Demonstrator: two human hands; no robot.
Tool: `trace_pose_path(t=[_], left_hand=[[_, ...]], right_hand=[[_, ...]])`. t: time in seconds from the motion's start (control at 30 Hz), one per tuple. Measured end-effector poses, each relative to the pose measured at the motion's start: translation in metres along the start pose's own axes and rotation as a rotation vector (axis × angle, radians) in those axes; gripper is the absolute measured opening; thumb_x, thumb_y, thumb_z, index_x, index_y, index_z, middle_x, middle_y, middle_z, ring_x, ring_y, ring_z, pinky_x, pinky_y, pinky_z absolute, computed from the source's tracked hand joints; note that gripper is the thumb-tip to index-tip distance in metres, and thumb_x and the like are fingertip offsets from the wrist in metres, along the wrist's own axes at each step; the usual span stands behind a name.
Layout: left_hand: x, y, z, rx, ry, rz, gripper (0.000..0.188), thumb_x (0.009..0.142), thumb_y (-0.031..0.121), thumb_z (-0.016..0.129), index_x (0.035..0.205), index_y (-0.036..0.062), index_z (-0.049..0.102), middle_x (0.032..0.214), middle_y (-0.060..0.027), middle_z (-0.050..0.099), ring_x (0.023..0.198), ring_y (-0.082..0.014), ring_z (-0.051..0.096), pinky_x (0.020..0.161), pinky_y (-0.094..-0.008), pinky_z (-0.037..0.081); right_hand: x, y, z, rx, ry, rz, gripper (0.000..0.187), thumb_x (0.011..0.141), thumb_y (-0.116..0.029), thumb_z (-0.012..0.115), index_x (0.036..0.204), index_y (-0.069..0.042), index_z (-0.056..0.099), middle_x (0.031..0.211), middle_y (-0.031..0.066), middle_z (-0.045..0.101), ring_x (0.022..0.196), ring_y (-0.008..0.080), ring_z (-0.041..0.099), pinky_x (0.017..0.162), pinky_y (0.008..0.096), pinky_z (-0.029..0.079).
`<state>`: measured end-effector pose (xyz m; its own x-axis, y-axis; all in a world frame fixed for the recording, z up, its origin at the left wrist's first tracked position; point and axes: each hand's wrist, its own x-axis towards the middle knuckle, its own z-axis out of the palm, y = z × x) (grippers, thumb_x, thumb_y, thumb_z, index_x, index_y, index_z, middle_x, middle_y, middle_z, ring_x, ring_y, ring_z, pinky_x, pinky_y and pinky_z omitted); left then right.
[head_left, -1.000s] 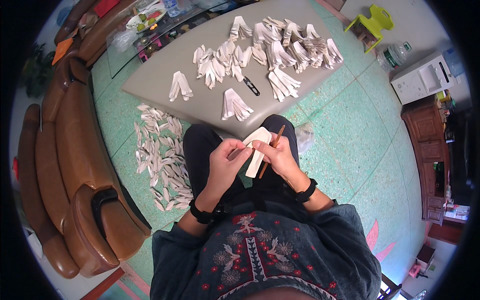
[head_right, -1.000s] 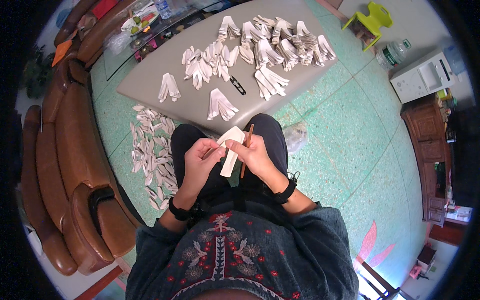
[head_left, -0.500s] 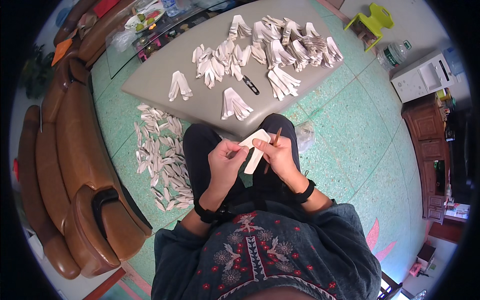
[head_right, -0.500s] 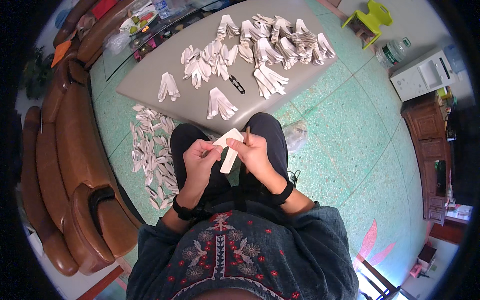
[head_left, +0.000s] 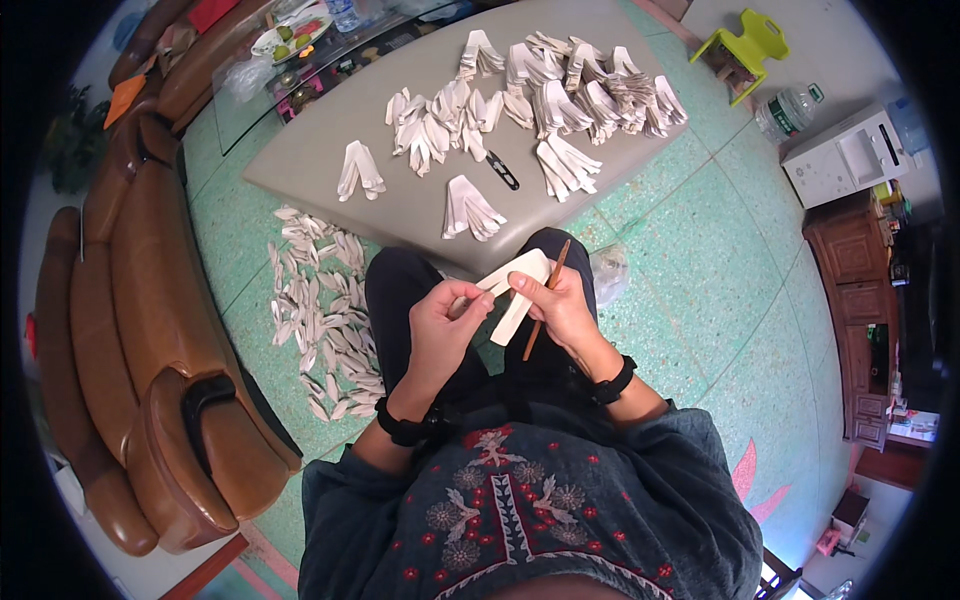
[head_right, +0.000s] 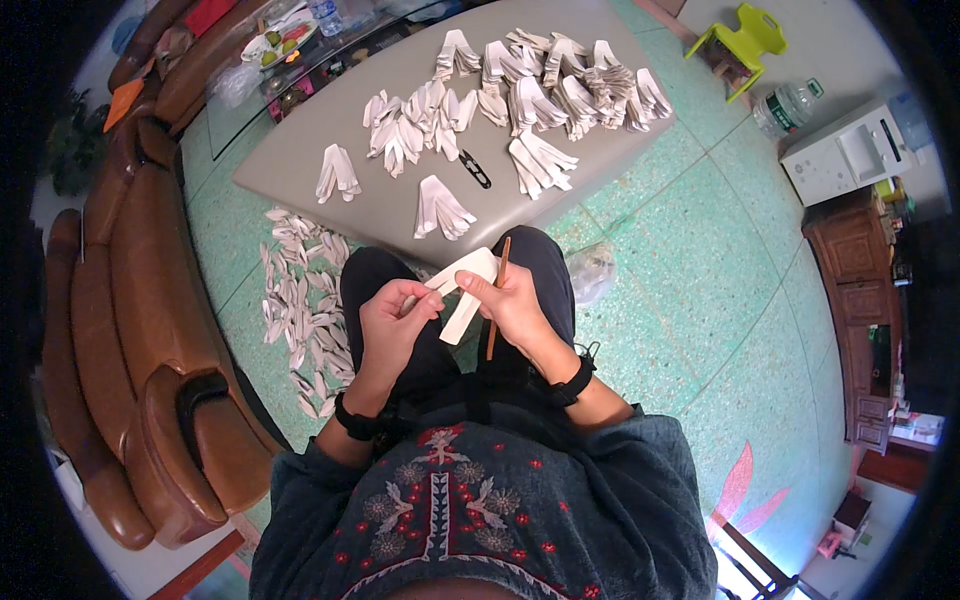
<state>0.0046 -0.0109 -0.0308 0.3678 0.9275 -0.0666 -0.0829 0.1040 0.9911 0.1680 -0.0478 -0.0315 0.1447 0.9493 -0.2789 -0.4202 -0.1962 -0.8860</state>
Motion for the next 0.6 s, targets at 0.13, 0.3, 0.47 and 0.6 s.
trace_pose_path(t=[0.13,0.3,0.47,0.6], left_hand=[[0.001,0.002,0.001,0.034,0.019,0.022,0.007,0.082,0.004,0.063,0.082,-0.0013,0.057,0.074,-0.0028,0.062,0.067,-0.0049,0.057,0.061,-0.0184,0.046],[0.002,0.008,0.000,0.240,-0.028,0.040,0.006,0.084,0.000,0.058,0.081,-0.0004,0.053,0.077,-0.0056,0.062,0.070,-0.0076,0.059,0.064,-0.0203,0.048],[0.004,-0.001,-0.002,0.388,0.011,0.111,0.005,0.083,0.000,0.059,0.082,0.0001,0.053,0.076,-0.0044,0.062,0.070,-0.0073,0.058,0.063,-0.0200,0.047],[0.005,0.002,-0.003,0.266,-0.041,0.049,0.005,0.084,-0.001,0.058,0.086,-0.0008,0.053,0.080,-0.0048,0.061,0.073,-0.0080,0.059,0.066,-0.0203,0.047]], right_hand=[[0.000,-0.001,0.002,-0.011,-0.006,-0.021,0.015,0.084,-0.018,0.064,0.081,-0.004,0.060,0.061,-0.0046,0.049,0.046,0.0027,0.037,0.041,0.0192,0.026],[0.001,-0.001,0.001,-0.020,-0.009,-0.034,0.016,0.084,-0.018,0.064,0.081,-0.003,0.060,0.062,-0.0036,0.051,0.046,0.0030,0.038,0.041,0.0187,0.027],[0.000,0.000,0.008,-0.018,-0.033,0.015,0.017,0.083,-0.020,0.065,0.082,-0.004,0.062,0.066,-0.0011,0.059,0.047,0.0026,0.040,0.041,0.0183,0.028],[0.001,0.002,0.006,0.039,0.067,-0.018,0.016,0.083,-0.021,0.066,0.081,-0.005,0.062,0.066,-0.0011,0.060,0.046,0.0024,0.040,0.040,0.0181,0.027]])
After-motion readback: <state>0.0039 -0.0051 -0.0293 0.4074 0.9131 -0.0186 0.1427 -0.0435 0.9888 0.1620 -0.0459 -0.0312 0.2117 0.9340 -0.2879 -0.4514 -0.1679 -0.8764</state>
